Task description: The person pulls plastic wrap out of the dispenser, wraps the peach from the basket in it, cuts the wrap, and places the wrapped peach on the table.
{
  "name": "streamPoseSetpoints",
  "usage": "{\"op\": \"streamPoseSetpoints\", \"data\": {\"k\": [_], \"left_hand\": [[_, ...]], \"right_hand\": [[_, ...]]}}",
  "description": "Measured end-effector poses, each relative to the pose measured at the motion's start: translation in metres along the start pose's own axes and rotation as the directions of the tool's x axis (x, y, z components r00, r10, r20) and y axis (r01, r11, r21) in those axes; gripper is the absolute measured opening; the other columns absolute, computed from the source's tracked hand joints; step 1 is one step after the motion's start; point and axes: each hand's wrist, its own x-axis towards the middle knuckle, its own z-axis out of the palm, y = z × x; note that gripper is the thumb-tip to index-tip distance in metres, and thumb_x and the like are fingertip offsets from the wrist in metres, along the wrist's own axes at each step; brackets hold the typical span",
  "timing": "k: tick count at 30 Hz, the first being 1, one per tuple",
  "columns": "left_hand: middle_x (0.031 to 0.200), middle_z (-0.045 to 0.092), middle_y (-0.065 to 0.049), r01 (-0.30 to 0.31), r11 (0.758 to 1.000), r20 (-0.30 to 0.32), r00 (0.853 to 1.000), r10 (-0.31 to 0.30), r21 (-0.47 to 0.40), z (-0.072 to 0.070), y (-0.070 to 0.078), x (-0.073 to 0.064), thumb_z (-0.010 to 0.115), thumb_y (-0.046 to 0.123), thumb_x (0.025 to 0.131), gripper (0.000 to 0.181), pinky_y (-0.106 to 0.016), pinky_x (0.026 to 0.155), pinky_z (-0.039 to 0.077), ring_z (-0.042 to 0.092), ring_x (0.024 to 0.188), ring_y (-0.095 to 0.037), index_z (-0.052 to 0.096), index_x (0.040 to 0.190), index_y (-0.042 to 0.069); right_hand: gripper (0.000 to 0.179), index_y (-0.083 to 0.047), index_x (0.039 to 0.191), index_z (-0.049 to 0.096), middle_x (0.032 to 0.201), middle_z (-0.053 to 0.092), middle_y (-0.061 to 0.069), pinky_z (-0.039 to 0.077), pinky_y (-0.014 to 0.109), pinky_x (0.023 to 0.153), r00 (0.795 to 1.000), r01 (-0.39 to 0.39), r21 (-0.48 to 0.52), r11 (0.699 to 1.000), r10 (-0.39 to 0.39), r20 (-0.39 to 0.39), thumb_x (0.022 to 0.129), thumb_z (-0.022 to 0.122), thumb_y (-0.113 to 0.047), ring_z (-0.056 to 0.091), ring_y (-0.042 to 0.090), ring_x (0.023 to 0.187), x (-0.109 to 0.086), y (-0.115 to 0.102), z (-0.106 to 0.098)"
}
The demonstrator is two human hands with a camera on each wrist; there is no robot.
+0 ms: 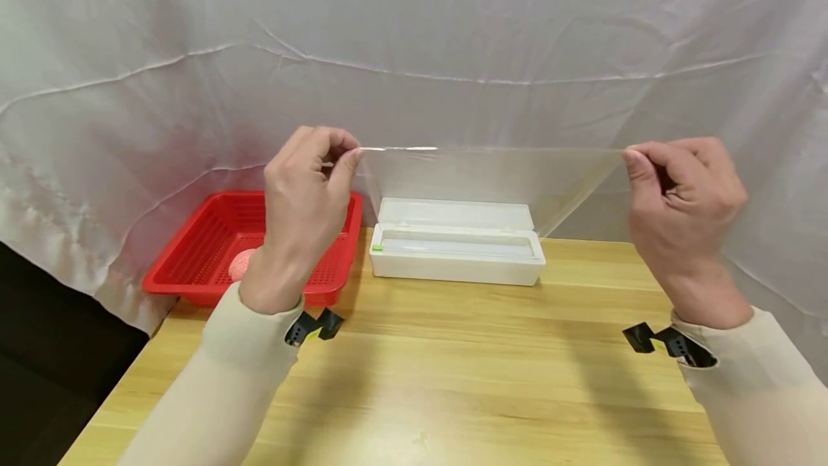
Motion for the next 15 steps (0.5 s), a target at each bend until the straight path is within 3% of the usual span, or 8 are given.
{"op": "streamPoseSetpoints", "data": {"k": [4,6,8,9,10,11,13,15], "left_hand": [[0.098,0.069,-0.009,-0.034,0.999,0.049,0.998,0.034,0.005,-0.014,0.004,-0.010,0.076,0.013,0.097,0.009,-0.023,0.081,0.056,0.067,0.089,-0.016,0.075,0.099,0.004],[0.096,0.069,-0.008,-0.084,0.996,0.097,0.992,0.083,0.002,-0.023,0.003,-0.015,0.079,0.011,0.095,0.009,-0.018,0.079,0.054,0.066,0.086,-0.015,0.075,0.098,0.004],[0.094,0.069,-0.005,-0.135,0.991,0.170,0.976,0.135,-0.008,-0.034,-0.001,-0.020,0.081,0.008,0.093,0.008,-0.013,0.079,0.051,0.065,0.084,-0.012,0.074,0.096,0.005],[0.092,0.069,-0.003,-0.162,0.987,0.212,0.964,0.162,-0.019,-0.039,-0.004,-0.023,0.082,0.007,0.091,0.010,-0.012,0.078,0.051,0.064,0.083,-0.011,0.073,0.095,0.006],[0.091,0.069,0.000,-0.188,0.982,0.263,0.946,0.190,-0.031,-0.045,-0.007,-0.026,0.084,0.006,0.090,0.012,-0.012,0.076,0.050,0.063,0.082,-0.009,0.073,0.094,0.008],[0.089,0.068,0.003,-0.209,0.977,0.317,0.924,0.212,-0.044,-0.051,-0.010,-0.030,0.085,0.005,0.088,0.014,-0.012,0.075,0.050,0.062,0.082,-0.006,0.073,0.094,0.010],[0.087,0.066,0.010,-0.231,0.969,0.434,0.867,0.244,-0.082,-0.062,-0.015,-0.037,0.086,0.004,0.086,0.020,-0.013,0.071,0.050,0.059,0.080,-0.002,0.072,0.093,0.015],[0.086,0.065,0.016,-0.245,0.963,0.545,0.796,0.265,-0.112,-0.070,-0.019,-0.044,0.088,0.006,0.084,0.024,-0.015,0.068,0.050,0.057,0.077,0.001,0.072,0.093,0.022]], "right_hand": [[0.036,0.010,0.080,0.077,0.071,0.060,0.010,0.034,0.013,0.080,0.999,0.045,0.054,0.998,-0.046,0.019,0.093,0.081,-0.023,0.049,-0.011,0.086,-0.003,-0.006,-0.009],[0.040,0.011,0.078,0.076,0.071,0.062,0.014,0.035,0.011,0.078,0.995,0.067,0.100,0.993,-0.074,0.065,0.094,0.081,-0.026,0.051,-0.012,0.084,-0.006,-0.009,-0.017],[0.043,0.012,0.076,0.075,0.073,0.065,0.006,0.038,0.008,0.075,0.976,0.080,0.166,0.983,-0.112,0.187,0.095,0.081,-0.026,0.052,-0.011,0.081,-0.010,-0.008,-0.028],[0.039,0.011,0.076,0.075,0.075,0.066,0.003,0.038,0.008,0.072,0.952,0.079,0.203,0.976,-0.135,0.275,0.095,0.080,-0.023,0.052,-0.010,0.078,-0.012,-0.006,-0.034],[0.032,0.008,0.075,0.075,0.077,0.066,-0.002,0.038,0.009,0.068,0.914,0.062,0.229,0.971,-0.147,0.377,0.095,0.080,-0.016,0.051,-0.008,0.075,-0.015,-0.004,-0.042],[0.022,0.003,0.076,0.076,0.080,0.066,-0.008,0.038,0.010,0.064,0.859,0.038,0.245,0.969,-0.157,0.487,0.094,0.080,-0.009,0.050,-0.007,0.073,-0.017,-0.001,-0.049],[0.017,-0.011,0.082,0.078,0.084,0.066,-0.012,0.038,0.013,0.060,0.709,-0.017,0.252,0.968,-0.166,0.686,0.090,0.078,0.005,0.050,-0.003,0.072,-0.020,0.004,-0.065],[0.042,-0.025,0.090,0.076,0.087,0.065,-0.015,0.040,0.018,0.060,0.540,-0.055,0.260,0.964,-0.191,0.820,0.082,0.078,0.016,0.052,-0.001,0.074,-0.022,0.009,-0.078]]}}
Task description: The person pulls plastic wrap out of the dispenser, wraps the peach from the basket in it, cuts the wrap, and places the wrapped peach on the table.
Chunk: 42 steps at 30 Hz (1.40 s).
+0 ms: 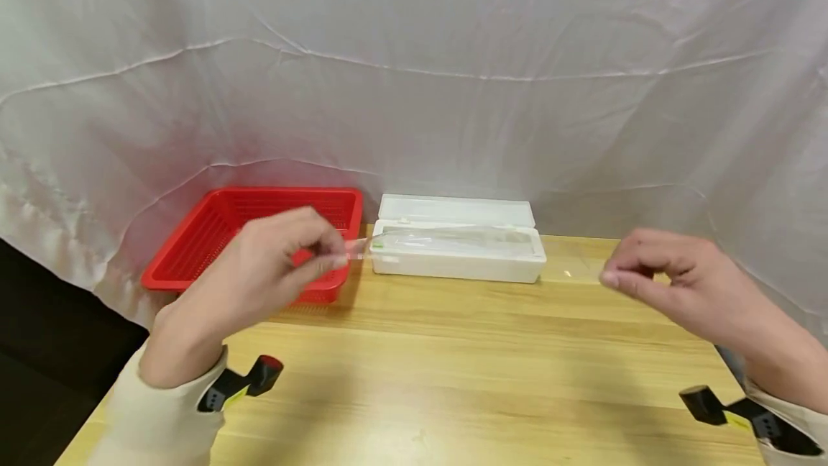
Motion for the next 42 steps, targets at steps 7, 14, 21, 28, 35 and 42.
{"op": "streamPoseSetpoints", "data": {"k": [7,14,21,28,35,42], "left_hand": [[0.086,0.061,0.023,-0.034,0.994,0.355,0.932,0.070,-0.106,0.003,0.013,-0.028,0.088,0.011,0.086,0.027,-0.016,0.068,0.052,0.055,0.077,0.006,0.070,0.089,0.032],[0.077,0.050,0.024,-0.025,0.992,0.554,0.828,0.091,-0.125,0.020,0.026,-0.052,0.085,0.010,0.086,0.033,-0.012,0.063,0.043,0.045,0.070,0.009,0.062,0.081,0.033],[0.066,0.040,0.023,0.033,0.993,0.665,0.745,0.053,-0.117,0.051,0.030,-0.069,0.075,-0.001,0.082,0.041,-0.012,0.058,0.037,0.039,0.061,0.006,0.051,0.072,0.030],[0.063,0.041,0.022,0.084,0.992,0.744,0.668,0.011,-0.090,0.089,0.031,-0.087,0.065,-0.007,0.075,0.037,-0.012,0.057,0.034,0.037,0.060,0.004,0.053,0.067,0.027],[0.062,0.042,0.021,0.140,0.990,0.783,0.619,-0.060,-0.034,0.110,0.028,-0.097,0.066,-0.006,0.074,0.036,-0.014,0.056,0.033,0.036,0.060,0.002,0.053,0.065,0.026],[0.059,0.038,0.019,0.162,0.987,0.781,0.617,-0.095,-0.008,0.127,0.021,-0.107,0.069,-0.004,0.073,0.036,-0.016,0.052,0.030,0.032,0.057,0.000,0.050,0.062,0.025]], "right_hand": [[0.048,-0.033,0.100,0.071,0.089,0.063,-0.017,0.044,0.013,0.064,0.911,0.056,0.260,0.964,-0.156,0.383,0.084,0.080,0.011,0.056,-0.003,0.076,-0.028,-0.005,0.000],[0.032,-0.038,0.086,0.065,0.076,0.053,-0.019,0.040,0.003,0.066,0.841,0.010,0.208,0.978,-0.121,0.527,0.091,0.082,-0.011,0.045,-0.016,0.075,-0.059,-0.024,0.026],[0.040,-0.031,0.070,0.058,0.070,0.043,-0.017,0.035,0.002,0.060,0.794,-0.068,0.136,0.988,-0.029,0.607,0.086,0.082,-0.003,0.033,-0.017,0.070,-0.081,-0.027,0.054],[0.039,-0.025,0.064,0.058,0.070,0.031,-0.020,0.027,0.007,0.055,0.734,-0.122,0.080,0.989,0.036,0.678,0.077,0.076,0.007,0.023,-0.012,0.066,-0.098,-0.023,0.081],[0.035,-0.031,0.067,0.061,0.072,0.035,-0.024,0.030,0.008,0.055,0.709,-0.091,0.013,0.996,0.055,0.703,0.079,0.078,-0.002,0.028,-0.009,0.064,-0.108,-0.016,0.101],[0.035,-0.030,0.069,0.061,0.071,0.033,-0.024,0.029,0.009,0.056,0.712,-0.089,0.024,0.996,0.047,0.701,0.079,0.076,-0.001,0.026,-0.009,0.065,-0.116,-0.012,0.118]]}}
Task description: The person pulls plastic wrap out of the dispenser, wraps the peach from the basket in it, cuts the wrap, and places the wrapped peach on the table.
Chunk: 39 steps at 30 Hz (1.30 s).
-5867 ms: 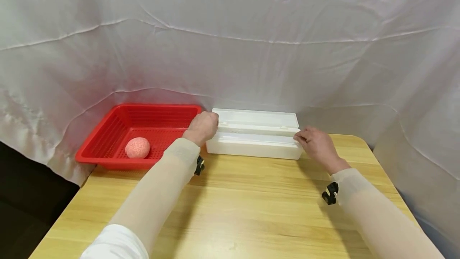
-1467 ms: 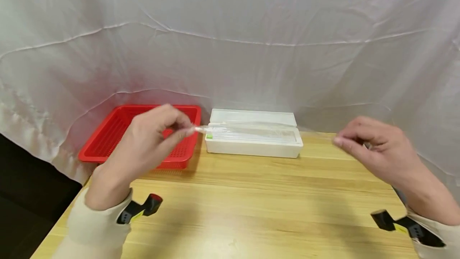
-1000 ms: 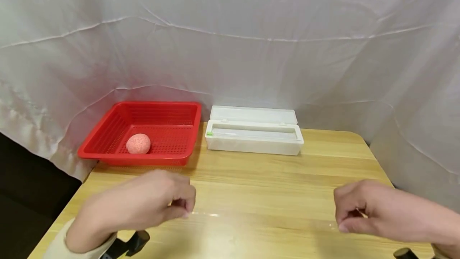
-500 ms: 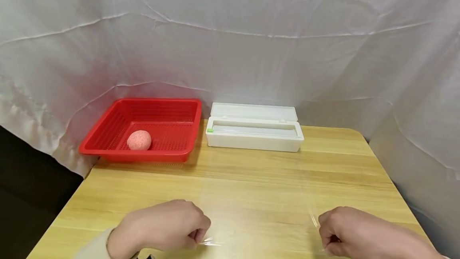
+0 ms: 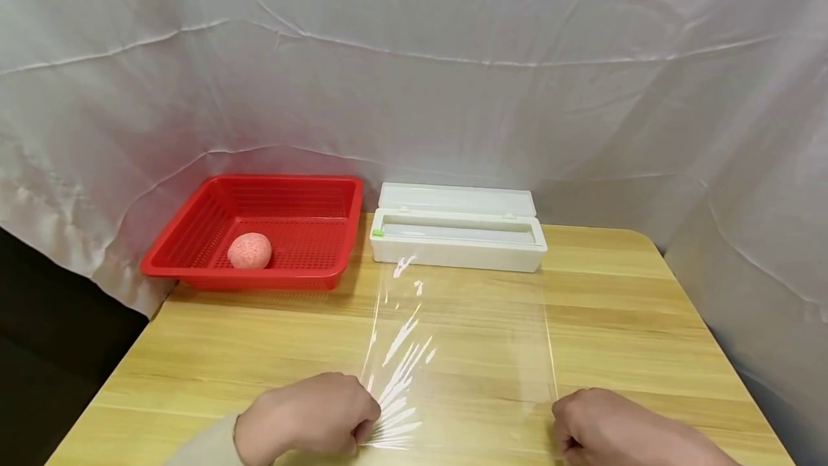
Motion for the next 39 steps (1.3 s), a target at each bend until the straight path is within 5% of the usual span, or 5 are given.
{"op": "streamPoseSetpoints", "data": {"k": [7,14,21,34,39], "left_hand": [[0.057,0.029,0.017,-0.010,0.997,-0.001,1.000,0.010,0.074,0.011,-0.004,0.009,0.067,-0.004,0.071,0.037,-0.018,0.050,0.022,0.025,0.058,-0.003,0.046,0.059,0.024],[0.057,0.029,0.016,0.014,0.998,0.017,1.000,-0.015,0.055,0.016,-0.008,0.011,0.069,-0.004,0.074,0.039,-0.019,0.050,0.023,0.025,0.057,-0.004,0.047,0.059,0.024],[0.056,0.033,0.018,0.017,0.999,-0.004,1.000,-0.017,0.037,0.023,-0.010,0.012,0.068,-0.005,0.071,0.037,-0.018,0.049,0.024,0.029,0.056,-0.001,0.048,0.060,0.024],[0.054,0.034,0.020,0.026,1.000,-0.001,1.000,-0.026,0.007,0.026,-0.010,0.009,0.067,-0.005,0.069,0.036,-0.017,0.048,0.026,0.031,0.054,0.000,0.051,0.058,0.025],[0.053,0.035,0.018,0.095,0.995,0.034,0.995,-0.093,-0.040,0.024,-0.007,0.001,0.061,-0.003,0.065,0.032,-0.021,0.046,0.025,0.032,0.053,-0.001,0.050,0.056,0.025]], "right_hand": [[0.036,-0.030,0.066,0.059,0.071,0.034,-0.026,0.023,0.001,0.056,0.997,0.044,-0.035,0.998,-0.046,-0.066,0.073,0.075,0.002,0.027,-0.011,0.064,0.003,0.006,0.013],[0.036,-0.028,0.062,0.060,0.066,0.036,-0.027,0.027,0.009,0.049,0.993,-0.117,0.132,0.984,0.112,0.048,0.087,0.072,-0.006,0.030,-0.009,0.058,0.006,0.003,0.015],[0.043,-0.028,0.063,0.053,0.059,0.031,-0.019,0.034,0.021,0.052,0.941,-0.332,0.169,0.928,0.314,0.129,0.104,0.066,-0.030,0.031,-0.002,0.052,0.008,0.005,0.019],[0.027,-0.028,0.069,0.064,0.062,0.055,-0.014,0.039,0.027,0.053,0.843,-0.538,0.183,0.823,0.521,0.137,0.089,0.080,-0.023,0.045,0.004,0.056,0.011,0.004,0.032],[0.025,-0.027,0.069,0.065,0.062,0.056,-0.014,0.040,0.027,0.053,0.841,-0.540,0.191,0.820,0.520,0.147,0.087,0.080,-0.022,0.047,0.004,0.056,0.009,0.002,0.031]]}}
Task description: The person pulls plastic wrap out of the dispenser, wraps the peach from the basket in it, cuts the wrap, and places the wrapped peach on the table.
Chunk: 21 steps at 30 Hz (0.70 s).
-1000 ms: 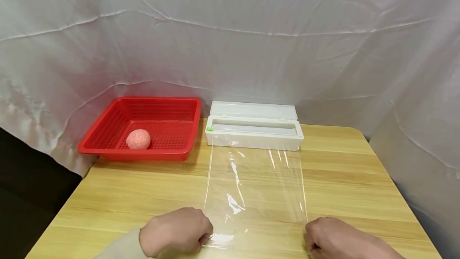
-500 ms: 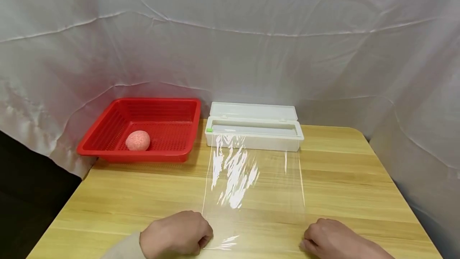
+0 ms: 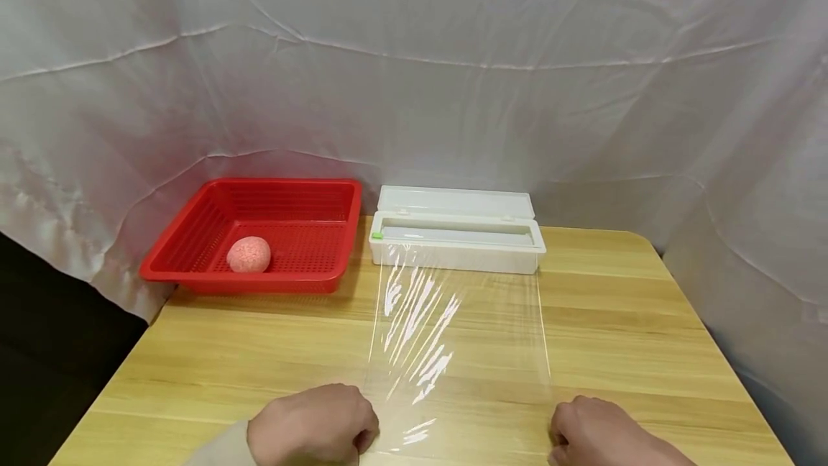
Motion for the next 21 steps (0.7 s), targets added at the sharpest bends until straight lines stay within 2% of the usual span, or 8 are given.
{"op": "streamPoseSetpoints", "data": {"k": [6,9,11,13,15,17,20,21], "left_hand": [[0.058,0.043,0.019,-0.026,0.999,0.060,0.998,0.028,-0.047,-0.013,-0.006,0.000,0.079,0.013,0.080,0.031,-0.018,0.053,0.034,0.038,0.057,0.001,0.058,0.062,0.026],[0.062,0.047,0.020,-0.049,0.997,0.011,0.999,0.049,-0.063,-0.024,-0.012,0.005,0.082,0.022,0.087,0.030,-0.017,0.057,0.039,0.041,0.060,0.002,0.062,0.066,0.027],[0.066,0.052,0.021,-0.071,0.997,-0.080,0.994,0.068,-0.040,-0.029,-0.018,0.012,0.084,0.023,0.088,0.026,-0.019,0.061,0.043,0.045,0.063,0.002,0.064,0.070,0.027],[0.073,0.057,0.019,-0.080,0.997,-0.196,0.977,0.079,0.004,-0.031,-0.024,0.021,0.083,0.019,0.088,0.019,-0.021,0.065,0.047,0.049,0.068,0.001,0.068,0.078,0.024],[0.081,0.060,0.014,-0.060,0.995,-0.308,0.948,0.081,0.077,-0.030,-0.028,0.032,0.086,0.017,0.086,0.014,-0.024,0.069,0.050,0.054,0.074,-0.003,0.072,0.088,0.020],[0.090,0.061,0.007,-0.010,0.990,-0.392,0.918,0.064,0.140,-0.026,-0.031,0.041,0.089,0.019,0.083,0.023,-0.028,0.071,0.053,0.057,0.081,-0.010,0.074,0.100,0.015],[0.112,0.065,-0.004,0.044,0.982,-0.441,0.896,0.041,0.181,-0.021,-0.033,0.050,0.095,0.027,0.077,0.052,-0.036,0.083,0.057,0.059,0.096,-0.021,0.072,0.121,0.010],[0.120,0.066,-0.007,0.053,0.982,-0.441,0.897,0.033,0.182,-0.020,-0.034,0.052,0.096,0.030,0.076,0.061,-0.038,0.086,0.056,0.058,0.099,-0.024,0.070,0.127,0.009]], "right_hand": [[0.028,-0.028,0.067,0.063,0.061,0.053,-0.014,0.038,0.027,0.053,0.999,-0.011,-0.041,0.999,0.009,-0.035,0.088,0.080,-0.031,0.044,0.005,0.056,0.000,-0.005,-0.008],[0.037,-0.029,0.062,0.057,0.058,0.047,-0.015,0.035,0.026,0.053,0.987,0.024,-0.121,0.992,-0.043,-0.153,0.090,0.080,-0.037,0.040,0.003,0.054,0.002,-0.007,-0.014],[0.041,-0.029,0.061,0.053,0.057,0.043,-0.017,0.034,0.025,0.053,0.968,0.032,-0.175,0.984,-0.075,-0.241,0.091,0.080,-0.038,0.037,0.001,0.054,0.006,-0.009,-0.017],[0.042,-0.030,0.062,0.051,0.058,0.042,-0.017,0.033,0.024,0.052,0.944,0.011,-0.211,0.977,-0.080,-0.320,0.092,0.080,-0.036,0.035,0.000,0.053,0.013,-0.012,-0.019],[0.041,-0.030,0.063,0.051,0.058,0.042,-0.017,0.033,0.024,0.052,0.925,-0.024,-0.220,0.975,-0.062,-0.374,0.093,0.079,-0.033,0.035,0.000,0.054,0.022,-0.016,-0.022],[0.032,-0.030,0.069,0.058,0.060,0.045,-0.019,0.035,0.025,0.052,0.906,-0.045,-0.225,0.973,-0.055,-0.421,0.093,0.078,-0.031,0.038,0.000,0.056,0.030,-0.018,-0.024],[0.010,-0.024,0.092,0.073,0.065,0.051,-0.018,0.044,0.028,0.056,0.879,-0.069,-0.246,0.967,-0.057,-0.473,0.092,0.080,-0.031,0.047,0.001,0.061,0.039,-0.019,-0.026],[0.019,-0.020,0.105,0.075,0.069,0.056,-0.017,0.048,0.031,0.058,0.873,-0.074,-0.256,0.964,-0.061,-0.484,0.091,0.081,-0.032,0.054,0.002,0.065,0.041,-0.018,-0.026]]}}
